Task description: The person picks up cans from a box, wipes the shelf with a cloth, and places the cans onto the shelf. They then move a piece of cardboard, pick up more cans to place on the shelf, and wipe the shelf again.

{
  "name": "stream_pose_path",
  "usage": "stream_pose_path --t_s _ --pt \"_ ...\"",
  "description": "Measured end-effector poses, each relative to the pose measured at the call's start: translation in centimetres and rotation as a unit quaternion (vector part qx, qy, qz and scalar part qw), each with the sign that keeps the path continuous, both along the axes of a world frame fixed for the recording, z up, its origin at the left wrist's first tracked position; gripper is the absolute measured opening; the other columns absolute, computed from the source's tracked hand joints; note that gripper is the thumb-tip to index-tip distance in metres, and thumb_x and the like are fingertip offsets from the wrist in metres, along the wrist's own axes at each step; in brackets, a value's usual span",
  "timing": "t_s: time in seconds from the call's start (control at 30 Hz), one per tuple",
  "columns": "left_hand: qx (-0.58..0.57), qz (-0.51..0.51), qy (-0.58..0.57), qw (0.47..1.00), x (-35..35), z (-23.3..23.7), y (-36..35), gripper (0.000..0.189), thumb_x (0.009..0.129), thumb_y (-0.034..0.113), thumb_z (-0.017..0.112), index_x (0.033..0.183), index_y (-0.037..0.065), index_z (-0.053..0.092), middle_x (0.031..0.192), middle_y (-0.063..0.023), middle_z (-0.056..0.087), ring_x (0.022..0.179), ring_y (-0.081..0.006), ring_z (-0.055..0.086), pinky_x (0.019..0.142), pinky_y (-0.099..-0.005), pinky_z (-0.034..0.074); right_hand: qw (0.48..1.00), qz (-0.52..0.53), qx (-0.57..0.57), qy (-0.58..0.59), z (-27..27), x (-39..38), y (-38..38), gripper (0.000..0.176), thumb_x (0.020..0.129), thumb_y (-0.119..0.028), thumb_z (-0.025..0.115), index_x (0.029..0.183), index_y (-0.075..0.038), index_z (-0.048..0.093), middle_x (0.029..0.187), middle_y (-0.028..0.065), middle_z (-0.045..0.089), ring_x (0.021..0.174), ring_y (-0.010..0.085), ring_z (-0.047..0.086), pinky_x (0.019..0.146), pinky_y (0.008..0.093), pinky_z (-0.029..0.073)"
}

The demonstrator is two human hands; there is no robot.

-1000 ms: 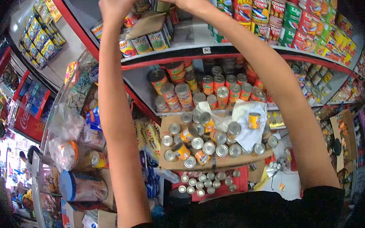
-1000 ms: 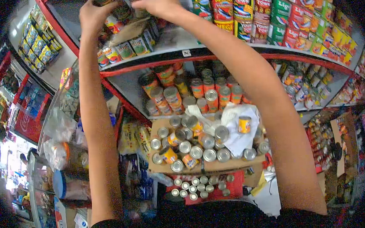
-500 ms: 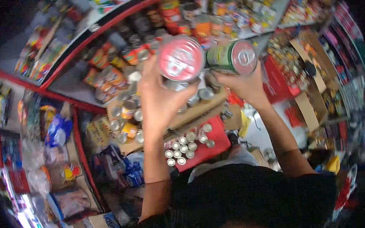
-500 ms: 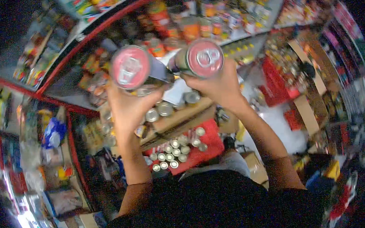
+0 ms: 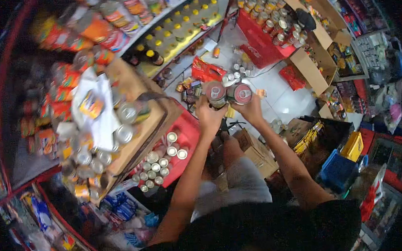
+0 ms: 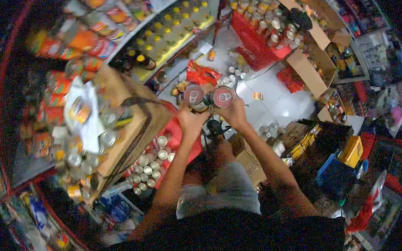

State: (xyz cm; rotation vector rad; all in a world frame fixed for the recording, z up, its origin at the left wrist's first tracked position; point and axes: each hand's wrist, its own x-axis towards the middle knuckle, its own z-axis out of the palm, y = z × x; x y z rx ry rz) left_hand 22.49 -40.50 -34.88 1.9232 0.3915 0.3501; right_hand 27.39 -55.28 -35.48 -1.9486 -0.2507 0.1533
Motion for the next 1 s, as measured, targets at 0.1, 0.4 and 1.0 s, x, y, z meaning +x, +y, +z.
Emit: stream_pose_path --t_s 0.1,0.4,1.0 --pt "-0.001 0.038 0.075 0.996 1.9 -14.2 -1.6 0.047 0.051 0.013 0.078 0.091 0.000 0.057 0.084 -0.0164 0.058 0.083 -0.0367 0.055 0.074 -0.0433 0.043 0.996 -0.008 -0.003 0.094 -14.8 1.7 -1.7 0.053 0.060 -0.016 0.078 0.106 -0.001 0.056 0.091 0.0142 0.065 0.085 0.0194 0.063 0.075 0.0333 0.049" --pt "-0.042 0.123 0.395 0.909 5.3 -43.5 -1.1 0.047 0.055 0.021 0.080 0.096 0.005 0.063 0.088 -0.0090 0.067 0.078 -0.0259 0.063 0.072 -0.0355 0.049 0.957 -0.052 -0.211 0.194 -47.2 5.1 -0.7 0.057 0.054 -0.023 0.081 0.103 -0.004 0.059 0.088 0.0155 0.066 0.082 0.0301 0.064 0.071 0.0375 0.050" --pt "-0.091 -0.018 0.274 0.957 6.4 -60.3 -0.1 0.025 0.074 0.023 0.061 0.086 0.002 0.066 0.078 -0.0109 0.065 0.067 -0.0231 0.061 0.063 -0.0360 0.048 0.958 0.029 -0.204 0.200 -57.4 6.6 3.6 0.034 0.074 -0.021 0.064 0.102 -0.003 0.063 0.092 0.0131 0.066 0.084 0.0225 0.064 0.075 0.0321 0.050"
